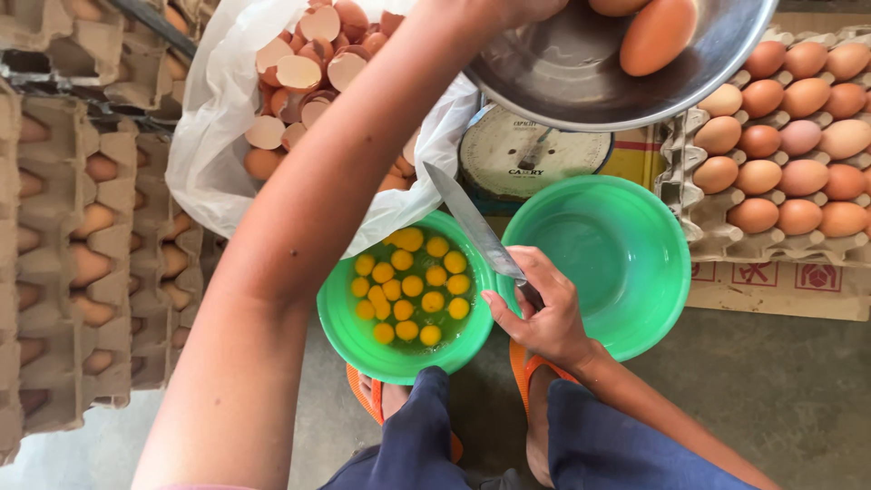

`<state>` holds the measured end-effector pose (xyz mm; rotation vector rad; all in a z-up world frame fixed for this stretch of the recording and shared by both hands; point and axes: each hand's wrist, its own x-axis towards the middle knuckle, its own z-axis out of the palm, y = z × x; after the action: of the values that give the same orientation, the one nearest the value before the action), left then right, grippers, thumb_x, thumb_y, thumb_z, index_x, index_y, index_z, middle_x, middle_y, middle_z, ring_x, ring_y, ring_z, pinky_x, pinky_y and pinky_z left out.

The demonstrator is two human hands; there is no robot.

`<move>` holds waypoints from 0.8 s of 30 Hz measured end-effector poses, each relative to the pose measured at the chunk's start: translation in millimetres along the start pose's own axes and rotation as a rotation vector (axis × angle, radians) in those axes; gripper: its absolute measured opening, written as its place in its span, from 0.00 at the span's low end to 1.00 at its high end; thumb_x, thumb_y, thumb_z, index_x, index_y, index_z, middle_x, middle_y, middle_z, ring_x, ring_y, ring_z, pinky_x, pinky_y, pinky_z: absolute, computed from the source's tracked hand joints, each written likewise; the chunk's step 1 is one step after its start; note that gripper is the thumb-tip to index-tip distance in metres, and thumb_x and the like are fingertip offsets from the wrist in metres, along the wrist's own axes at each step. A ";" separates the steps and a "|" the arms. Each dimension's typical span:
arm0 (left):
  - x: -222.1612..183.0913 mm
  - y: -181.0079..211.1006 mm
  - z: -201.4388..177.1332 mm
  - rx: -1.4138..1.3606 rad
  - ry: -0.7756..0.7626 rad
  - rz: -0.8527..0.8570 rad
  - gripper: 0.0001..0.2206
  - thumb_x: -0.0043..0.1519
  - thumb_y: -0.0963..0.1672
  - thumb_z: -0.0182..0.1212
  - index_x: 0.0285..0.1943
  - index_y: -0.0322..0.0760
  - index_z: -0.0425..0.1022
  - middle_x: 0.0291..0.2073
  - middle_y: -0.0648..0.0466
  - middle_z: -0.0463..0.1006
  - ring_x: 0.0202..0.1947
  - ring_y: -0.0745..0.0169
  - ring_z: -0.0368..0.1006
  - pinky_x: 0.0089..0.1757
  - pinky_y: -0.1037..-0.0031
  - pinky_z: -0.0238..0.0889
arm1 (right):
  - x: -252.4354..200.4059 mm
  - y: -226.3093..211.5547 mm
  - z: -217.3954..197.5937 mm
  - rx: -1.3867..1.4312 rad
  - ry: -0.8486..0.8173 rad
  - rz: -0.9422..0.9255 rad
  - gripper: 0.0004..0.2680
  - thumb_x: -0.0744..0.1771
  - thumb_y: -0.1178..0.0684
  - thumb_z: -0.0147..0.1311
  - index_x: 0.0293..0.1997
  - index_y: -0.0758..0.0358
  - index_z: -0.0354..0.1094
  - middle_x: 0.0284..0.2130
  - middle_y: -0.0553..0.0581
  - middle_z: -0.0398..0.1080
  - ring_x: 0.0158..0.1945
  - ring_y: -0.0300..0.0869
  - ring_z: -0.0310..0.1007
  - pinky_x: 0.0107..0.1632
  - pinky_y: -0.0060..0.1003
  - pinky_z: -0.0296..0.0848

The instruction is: The person cracks eggs one by one using a knife and collects the contents in a green bowl. Eggshells are discarded into a nearby bag. The process is repeated continuously throughout the clip.

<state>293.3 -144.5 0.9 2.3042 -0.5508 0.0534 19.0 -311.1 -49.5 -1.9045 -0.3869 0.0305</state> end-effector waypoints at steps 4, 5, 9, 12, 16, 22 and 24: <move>20.8 -22.6 25.3 0.074 -0.062 -0.045 0.11 0.58 0.48 0.65 0.37 0.36 0.81 0.26 0.48 0.81 0.24 0.57 0.79 0.27 0.67 0.71 | 4.9 1.0 -0.8 0.016 0.003 0.049 0.17 0.62 0.59 0.67 0.53 0.68 0.68 0.40 0.51 0.69 0.20 0.29 0.57 0.23 0.26 0.59; 23.7 -27.1 25.6 0.094 -0.070 -0.057 0.11 0.58 0.49 0.65 0.36 0.37 0.81 0.25 0.49 0.81 0.23 0.57 0.79 0.26 0.67 0.71 | 5.6 -0.4 0.8 0.018 0.004 0.066 0.16 0.62 0.59 0.67 0.53 0.68 0.68 0.39 0.51 0.69 0.20 0.29 0.56 0.23 0.27 0.58; 32.8 -25.0 21.3 0.122 -0.102 -0.052 0.12 0.56 0.50 0.64 0.33 0.38 0.82 0.21 0.49 0.81 0.19 0.58 0.79 0.22 0.67 0.71 | 6.4 -6.4 2.9 0.029 -0.012 0.031 0.16 0.62 0.60 0.66 0.54 0.68 0.68 0.40 0.51 0.69 0.20 0.29 0.55 0.24 0.27 0.58; 19.6 -15.7 -1.3 0.256 -0.042 0.006 0.13 0.51 0.50 0.68 0.33 0.37 0.82 0.22 0.47 0.80 0.20 0.57 0.76 0.22 0.65 0.69 | 7.1 -9.0 8.3 0.010 -0.001 0.020 0.16 0.62 0.60 0.66 0.54 0.68 0.68 0.40 0.51 0.68 0.20 0.29 0.56 0.23 0.27 0.59; -28.9 10.2 -58.4 0.037 -0.017 0.032 0.11 0.60 0.49 0.64 0.34 0.36 0.81 0.17 0.54 0.77 0.18 0.69 0.72 0.22 0.70 0.66 | 3.8 -12.1 18.8 0.012 0.007 0.067 0.13 0.65 0.58 0.63 0.55 0.66 0.69 0.36 0.50 0.68 0.22 0.29 0.57 0.26 0.27 0.60; -203.4 53.8 -140.8 -0.603 0.132 -0.203 0.20 0.63 0.41 0.69 0.62 0.31 0.70 0.46 0.50 0.83 0.36 0.68 0.81 0.30 0.77 0.72 | 6.4 -14.9 21.4 0.056 -0.019 0.088 0.15 0.72 0.59 0.47 0.70 0.64 0.61 0.35 0.48 0.72 0.31 0.31 0.68 0.34 0.27 0.67; -251.3 57.5 -127.4 -0.892 0.186 -0.269 0.24 0.58 0.40 0.68 0.63 0.31 0.67 0.55 0.46 0.79 0.56 0.61 0.78 0.57 0.72 0.75 | 6.4 -19.5 22.5 0.065 -0.037 0.045 0.17 0.72 0.60 0.46 0.73 0.63 0.57 0.30 0.49 0.65 0.36 0.34 0.76 0.36 0.28 0.68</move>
<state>58.2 0.8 80.4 1.4578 -0.1104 -0.0922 15.5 -282.7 -38.8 -1.8501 -0.3637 0.1078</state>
